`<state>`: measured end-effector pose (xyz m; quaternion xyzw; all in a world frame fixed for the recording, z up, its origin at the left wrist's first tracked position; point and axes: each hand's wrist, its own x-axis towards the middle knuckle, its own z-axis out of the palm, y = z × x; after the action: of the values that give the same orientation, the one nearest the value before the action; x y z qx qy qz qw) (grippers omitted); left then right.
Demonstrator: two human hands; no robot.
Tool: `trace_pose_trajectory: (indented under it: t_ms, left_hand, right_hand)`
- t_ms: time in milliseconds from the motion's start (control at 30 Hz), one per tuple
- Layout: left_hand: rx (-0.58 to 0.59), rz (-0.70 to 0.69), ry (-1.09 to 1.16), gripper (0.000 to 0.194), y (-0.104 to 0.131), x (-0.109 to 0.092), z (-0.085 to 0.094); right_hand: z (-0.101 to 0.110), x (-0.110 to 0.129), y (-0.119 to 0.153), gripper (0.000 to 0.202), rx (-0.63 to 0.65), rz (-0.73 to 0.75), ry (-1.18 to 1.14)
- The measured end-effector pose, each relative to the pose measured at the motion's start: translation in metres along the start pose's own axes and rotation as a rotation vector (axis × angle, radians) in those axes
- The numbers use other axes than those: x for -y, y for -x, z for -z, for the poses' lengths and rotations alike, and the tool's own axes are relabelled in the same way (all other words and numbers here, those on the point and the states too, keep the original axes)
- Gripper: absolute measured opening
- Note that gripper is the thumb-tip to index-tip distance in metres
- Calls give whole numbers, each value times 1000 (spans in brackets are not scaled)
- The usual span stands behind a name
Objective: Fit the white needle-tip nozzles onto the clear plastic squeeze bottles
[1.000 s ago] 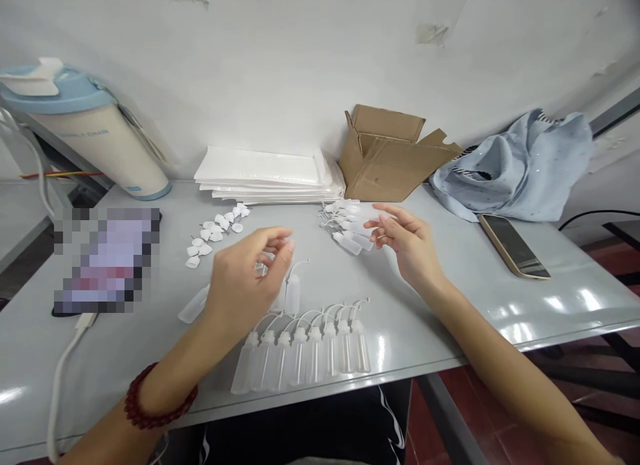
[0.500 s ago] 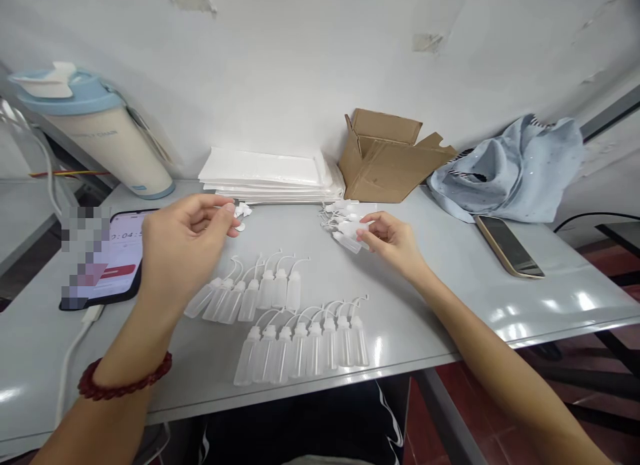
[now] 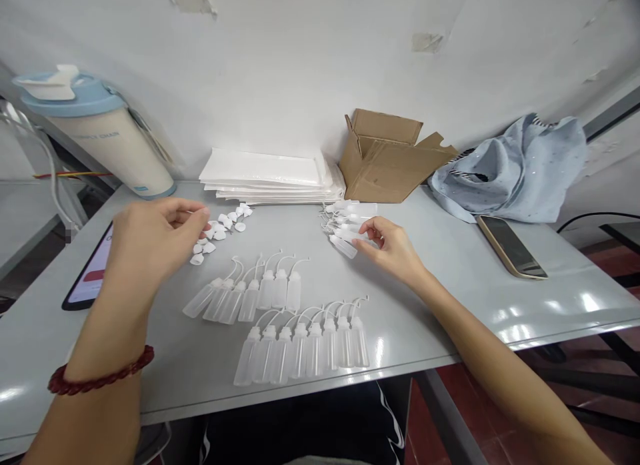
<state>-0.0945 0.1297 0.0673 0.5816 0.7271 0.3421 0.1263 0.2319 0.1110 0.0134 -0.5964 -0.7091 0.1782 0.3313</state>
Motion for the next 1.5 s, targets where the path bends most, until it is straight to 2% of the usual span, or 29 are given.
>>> trace_pose_trajectory:
  t_ms: [167,267,467,533,600,633,767,800,833,933,1100,1233,1500]
  left_hand:
    - [87,-48,-159,16,-3,2,-1]
    - [105,-145,-229,15,-3,4,-6]
    - [203,-288,-271,19,-3,9,-19]
    - [218,-325,-281,22,-3,11,-23]
    - [231,-363,-287,25,-3,13,-28]
    - [241,-382,-288,26,-3,13,-30]
    - [313,-452,-284,33,-4,16,-40]
    - [329,-464,-286,34,-4,16,-42]
    - [340,-473,-290,35,-5,17,-43]
    - [342,-478,-297,34,-7,19,-47]
    - [336,-463,-301,33,-10,21,-49]
    - [331,-445,-310,33,-8,22,-49]
    - [318,-411,-311,28,-8,19,-46]
  right_hand:
    - [0,1,2,12,2,15,6]
    - [0,5,3,13,-14,14,-3]
    - [4,20,9,12,-106,-20,-40]
    - [7,26,12,17,-82,-53,-85]
    - [12,32,16,23,35,-73,-132]
    - [15,34,19,27,154,-60,-151]
    - [25,42,28,43,867,172,-189]
    - [25,44,31,46,984,237,-195]
    - [25,45,33,48,1049,287,-199]
    - [23,48,38,51,1066,329,-179]
    - [19,48,41,50,1117,238,-108]
    - [19,50,42,49,1055,256,-19]
    - [20,48,43,55,982,203,90]
